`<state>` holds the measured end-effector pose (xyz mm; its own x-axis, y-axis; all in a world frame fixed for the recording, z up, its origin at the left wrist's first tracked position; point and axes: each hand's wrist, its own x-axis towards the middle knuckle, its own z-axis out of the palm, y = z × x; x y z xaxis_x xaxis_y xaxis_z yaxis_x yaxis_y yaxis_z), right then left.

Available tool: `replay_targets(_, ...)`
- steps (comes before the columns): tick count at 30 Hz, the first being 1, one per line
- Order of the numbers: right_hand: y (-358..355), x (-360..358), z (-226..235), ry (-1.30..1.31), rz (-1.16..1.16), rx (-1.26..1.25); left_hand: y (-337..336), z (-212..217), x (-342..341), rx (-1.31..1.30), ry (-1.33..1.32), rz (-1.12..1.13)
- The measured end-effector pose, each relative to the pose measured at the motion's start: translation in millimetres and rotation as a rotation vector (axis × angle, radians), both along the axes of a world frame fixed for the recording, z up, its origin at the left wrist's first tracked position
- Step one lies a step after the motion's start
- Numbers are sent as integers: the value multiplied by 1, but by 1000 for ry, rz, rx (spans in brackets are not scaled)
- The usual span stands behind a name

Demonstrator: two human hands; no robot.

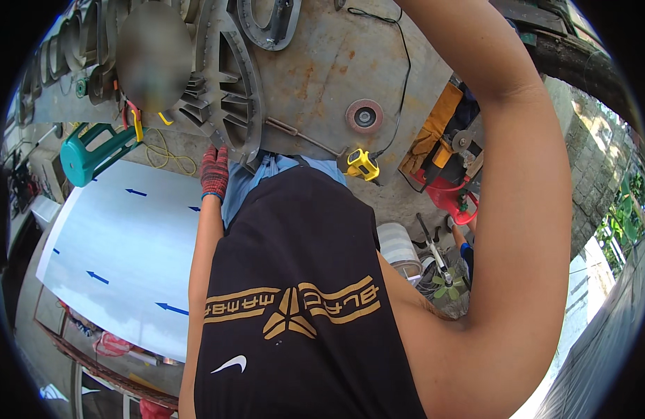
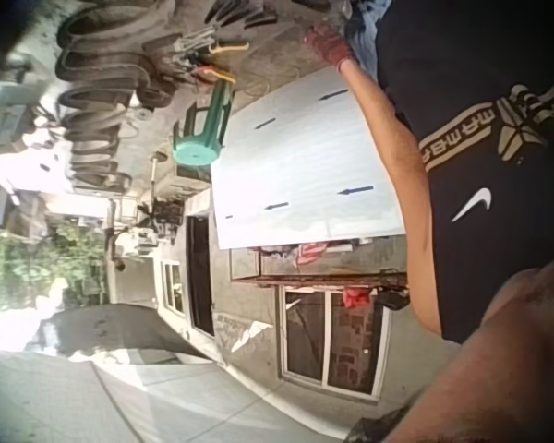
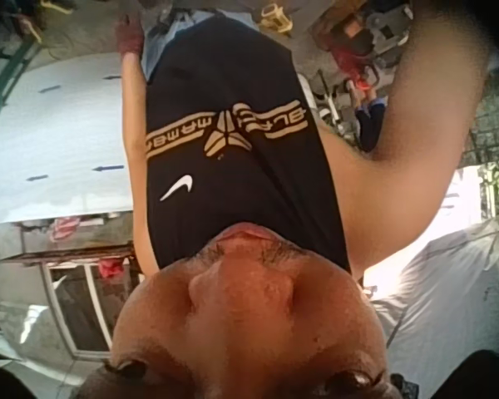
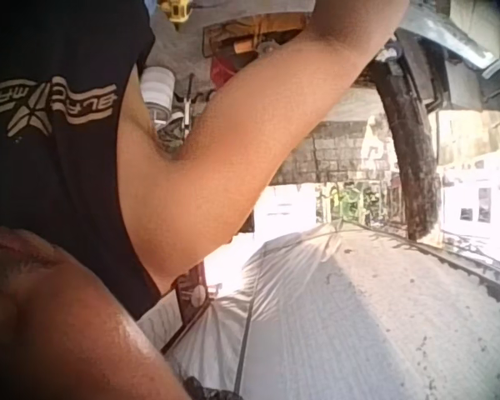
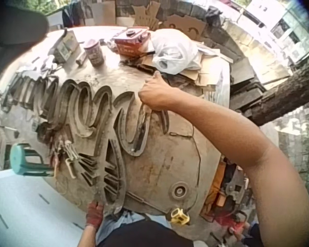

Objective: Assembling and applying adhesive/fasteners to large metal sign letters on a workbench.

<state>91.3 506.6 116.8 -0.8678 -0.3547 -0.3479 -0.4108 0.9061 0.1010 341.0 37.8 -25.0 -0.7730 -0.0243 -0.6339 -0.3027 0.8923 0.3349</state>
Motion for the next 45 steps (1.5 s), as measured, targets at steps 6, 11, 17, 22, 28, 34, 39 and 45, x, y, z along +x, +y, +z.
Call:
replay_targets(6, 3, 7, -5, 85, 39, -37, -8, 0, 7, -64, 15, -57)
replay_targets(11, 11, 5, -14, 99, 33, -34, -2, 9, 5, -50, -10, -49)
replay_targets(17, 22, 6, -8, -139, 16, -312, 3, 15, 5, -50, 3, -41)
replay_targets(22, 8, 14, -8, 81, -21, -12, 0, 12, 8, -44, 10, -38)
replay_targets(28, 17, 15, -2, 52, -40, -33, -4, 7, 9, -37, 12, -36)
replay_targets(34, 23, 25, -1, 119, -21, -7, -1, 15, 8, 6, 21, -45)
replay_targets(39, 59, 57, 42, 231, -104, -174, -3, 12, 11, 40, 24, -68)
replay_targets(45, 73, 170, 141, 34, -649, -5, -20, 9, 14, 66, 20, -51)
